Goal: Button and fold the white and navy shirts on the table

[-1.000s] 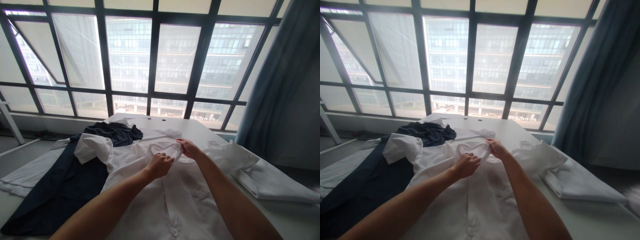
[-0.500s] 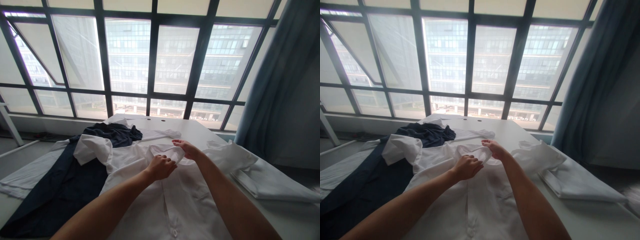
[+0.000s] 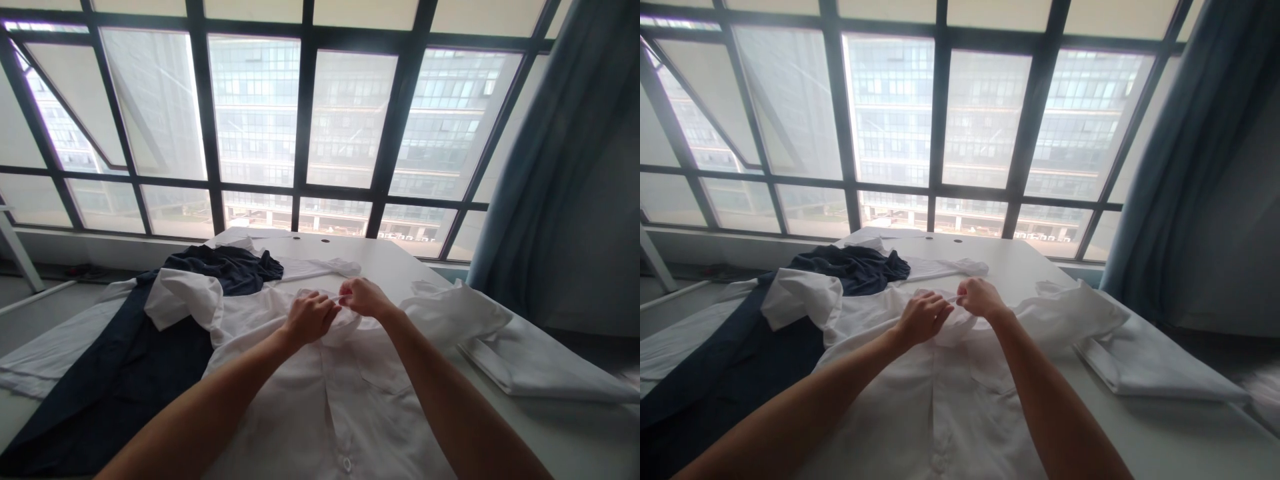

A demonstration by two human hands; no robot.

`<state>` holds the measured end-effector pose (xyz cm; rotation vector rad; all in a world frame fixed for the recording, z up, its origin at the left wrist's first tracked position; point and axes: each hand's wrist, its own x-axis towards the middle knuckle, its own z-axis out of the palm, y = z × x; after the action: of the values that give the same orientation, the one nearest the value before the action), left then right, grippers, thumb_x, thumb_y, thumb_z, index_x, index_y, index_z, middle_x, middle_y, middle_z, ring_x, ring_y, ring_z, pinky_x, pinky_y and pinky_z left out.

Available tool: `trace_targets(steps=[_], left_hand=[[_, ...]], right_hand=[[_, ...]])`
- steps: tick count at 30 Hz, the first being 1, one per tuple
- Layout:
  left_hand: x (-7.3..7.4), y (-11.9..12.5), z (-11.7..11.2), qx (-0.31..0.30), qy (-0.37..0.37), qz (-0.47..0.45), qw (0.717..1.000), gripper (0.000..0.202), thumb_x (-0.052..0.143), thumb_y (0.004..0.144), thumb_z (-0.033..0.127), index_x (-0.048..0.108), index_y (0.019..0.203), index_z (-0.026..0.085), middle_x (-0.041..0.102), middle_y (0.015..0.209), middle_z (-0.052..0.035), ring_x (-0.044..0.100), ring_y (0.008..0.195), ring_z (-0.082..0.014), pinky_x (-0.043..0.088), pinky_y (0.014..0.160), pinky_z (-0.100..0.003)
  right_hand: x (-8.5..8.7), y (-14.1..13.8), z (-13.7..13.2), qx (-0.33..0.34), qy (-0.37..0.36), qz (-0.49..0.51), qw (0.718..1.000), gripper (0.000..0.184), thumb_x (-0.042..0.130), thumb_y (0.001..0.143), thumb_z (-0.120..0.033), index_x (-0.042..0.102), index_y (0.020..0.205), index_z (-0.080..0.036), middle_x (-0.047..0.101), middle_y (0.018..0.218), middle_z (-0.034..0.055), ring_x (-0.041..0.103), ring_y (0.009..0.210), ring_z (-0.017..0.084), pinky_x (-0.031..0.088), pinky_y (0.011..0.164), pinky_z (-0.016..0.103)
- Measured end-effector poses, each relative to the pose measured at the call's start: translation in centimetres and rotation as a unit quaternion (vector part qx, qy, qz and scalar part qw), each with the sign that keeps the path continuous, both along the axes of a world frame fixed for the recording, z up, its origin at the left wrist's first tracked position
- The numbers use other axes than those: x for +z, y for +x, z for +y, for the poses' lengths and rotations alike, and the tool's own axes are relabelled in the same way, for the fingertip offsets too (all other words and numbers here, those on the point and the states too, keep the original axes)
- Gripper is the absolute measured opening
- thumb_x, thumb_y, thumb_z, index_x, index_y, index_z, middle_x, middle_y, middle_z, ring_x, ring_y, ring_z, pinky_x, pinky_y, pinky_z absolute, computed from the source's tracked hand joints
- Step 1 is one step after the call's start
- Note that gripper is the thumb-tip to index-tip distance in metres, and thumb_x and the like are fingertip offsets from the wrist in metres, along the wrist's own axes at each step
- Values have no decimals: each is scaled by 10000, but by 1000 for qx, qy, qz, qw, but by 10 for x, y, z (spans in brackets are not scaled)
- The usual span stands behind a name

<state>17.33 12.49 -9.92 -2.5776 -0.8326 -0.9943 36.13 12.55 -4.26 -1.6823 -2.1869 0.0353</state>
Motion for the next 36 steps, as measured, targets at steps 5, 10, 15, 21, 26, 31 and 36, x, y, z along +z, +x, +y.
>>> trace_targets(steps=[5,10,15,21,26,31,36], left_hand=[[17,-29,27,66,-13,-17,998,277,605,904,209,670,1173,192,695,1164,-93,618,1089,-256,471,902,-386],[27,-46,36,131,-110,15,985,197,550,951,265,734,941,197,752,936,-69,702,880,-229,494,770,-307],[31,-44,33,173,-121,30,977,221,501,963,250,711,943,183,751,923,-99,717,867,-249,495,754,-305],[19,-60,54,128,-192,-74,970,371,336,1025,327,674,1088,189,749,981,-93,704,964,-226,506,826,-291],[-13,-91,82,168,-261,-27,950,381,385,989,307,622,1247,158,643,1303,-127,588,1226,-246,434,1037,-353],[-26,-102,89,176,-258,24,950,333,601,869,333,690,1162,201,669,1240,-122,588,1197,-290,434,1037,-406],[-13,-110,87,185,-168,-56,967,207,577,887,350,714,903,197,703,987,-85,625,1034,-250,470,941,-344]], right_hand=[[-2,2,2,19,28,-30,999,140,614,844,-203,719,934,-185,728,834,63,637,763,189,391,668,249],[-1,4,2,2,43,-52,998,201,584,879,-269,724,1009,-210,723,844,74,642,784,212,371,657,260],[-2,0,0,-24,36,-51,998,218,555,900,-300,735,988,-214,730,858,86,654,813,231,385,674,273],[-18,20,22,-37,43,131,990,388,430,962,-423,720,915,-169,725,834,89,656,800,219,460,710,279],[-51,63,34,-108,-40,260,959,463,335,991,-365,721,950,-112,743,877,105,681,778,186,518,728,268],[-66,86,19,-65,-137,253,956,347,714,764,-318,738,1056,-131,753,940,79,678,840,199,507,750,259],[-55,89,20,-57,-156,116,979,214,735,751,-287,765,909,-146,745,839,59,657,784,181,458,690,230]])
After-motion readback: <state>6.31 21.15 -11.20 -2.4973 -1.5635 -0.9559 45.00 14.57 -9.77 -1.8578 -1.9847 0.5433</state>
